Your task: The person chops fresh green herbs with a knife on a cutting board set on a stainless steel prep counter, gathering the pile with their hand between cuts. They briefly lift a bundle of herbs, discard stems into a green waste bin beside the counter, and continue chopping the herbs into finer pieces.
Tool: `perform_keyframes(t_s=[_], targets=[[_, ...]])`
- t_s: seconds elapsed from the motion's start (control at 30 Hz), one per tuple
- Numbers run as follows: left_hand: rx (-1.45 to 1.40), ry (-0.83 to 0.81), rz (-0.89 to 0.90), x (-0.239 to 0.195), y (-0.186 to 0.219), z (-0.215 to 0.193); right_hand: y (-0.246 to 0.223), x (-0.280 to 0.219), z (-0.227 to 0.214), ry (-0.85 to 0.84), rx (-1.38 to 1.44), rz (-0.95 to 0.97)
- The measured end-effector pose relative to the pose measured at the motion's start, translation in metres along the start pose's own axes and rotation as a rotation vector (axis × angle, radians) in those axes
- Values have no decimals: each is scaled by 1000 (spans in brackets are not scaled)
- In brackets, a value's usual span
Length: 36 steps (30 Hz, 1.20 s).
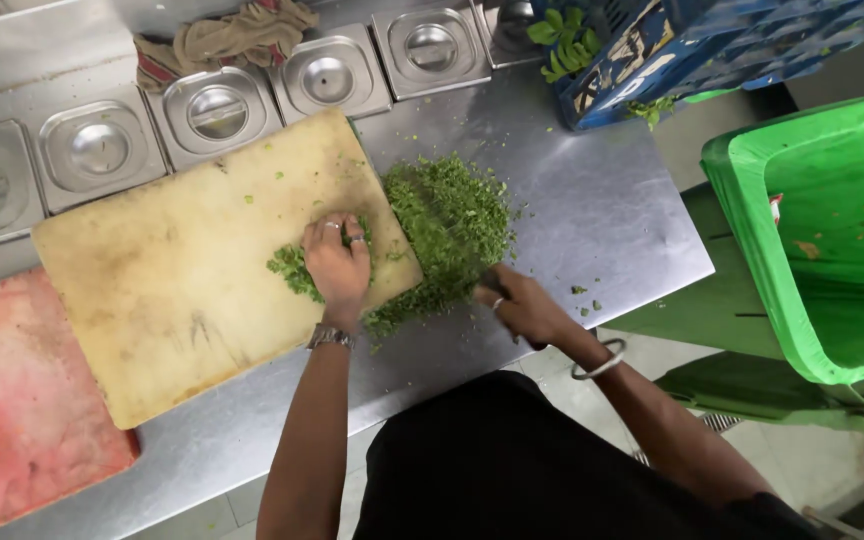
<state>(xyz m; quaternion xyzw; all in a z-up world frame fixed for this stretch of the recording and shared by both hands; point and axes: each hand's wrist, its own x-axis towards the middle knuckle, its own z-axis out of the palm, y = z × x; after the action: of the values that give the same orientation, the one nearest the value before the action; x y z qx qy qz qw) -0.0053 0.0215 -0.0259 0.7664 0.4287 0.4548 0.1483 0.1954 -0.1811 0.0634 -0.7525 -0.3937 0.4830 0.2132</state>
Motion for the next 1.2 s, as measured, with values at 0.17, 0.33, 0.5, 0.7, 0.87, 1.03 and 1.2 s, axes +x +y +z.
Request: perform_keyframes(t_s=[0.17, 0.33, 0.5, 0.7, 0.87, 1.03, 1.2], targets=[[-30, -50, -56, 2, 6, 2, 68, 5, -22, 453, -402, 19], [-18, -30, -103, -2, 2, -2, 90, 7, 22, 894, -696, -419], [-40, -54, -98, -1, -3, 0, 0, 36, 118, -114, -466, -1155], [-80, -42, -20, -1, -8, 2, 18, 100, 146, 159, -820, -1374], [-60, -32, -53, -2, -2, 0, 73, 113, 64, 137, -963, -1362], [-35, -45, -154, -1, 13, -6, 76, 116, 2, 101, -986, -1077], [-73, 6, -227, -15, 17, -4, -6, 64, -9, 130, -660, -657]])
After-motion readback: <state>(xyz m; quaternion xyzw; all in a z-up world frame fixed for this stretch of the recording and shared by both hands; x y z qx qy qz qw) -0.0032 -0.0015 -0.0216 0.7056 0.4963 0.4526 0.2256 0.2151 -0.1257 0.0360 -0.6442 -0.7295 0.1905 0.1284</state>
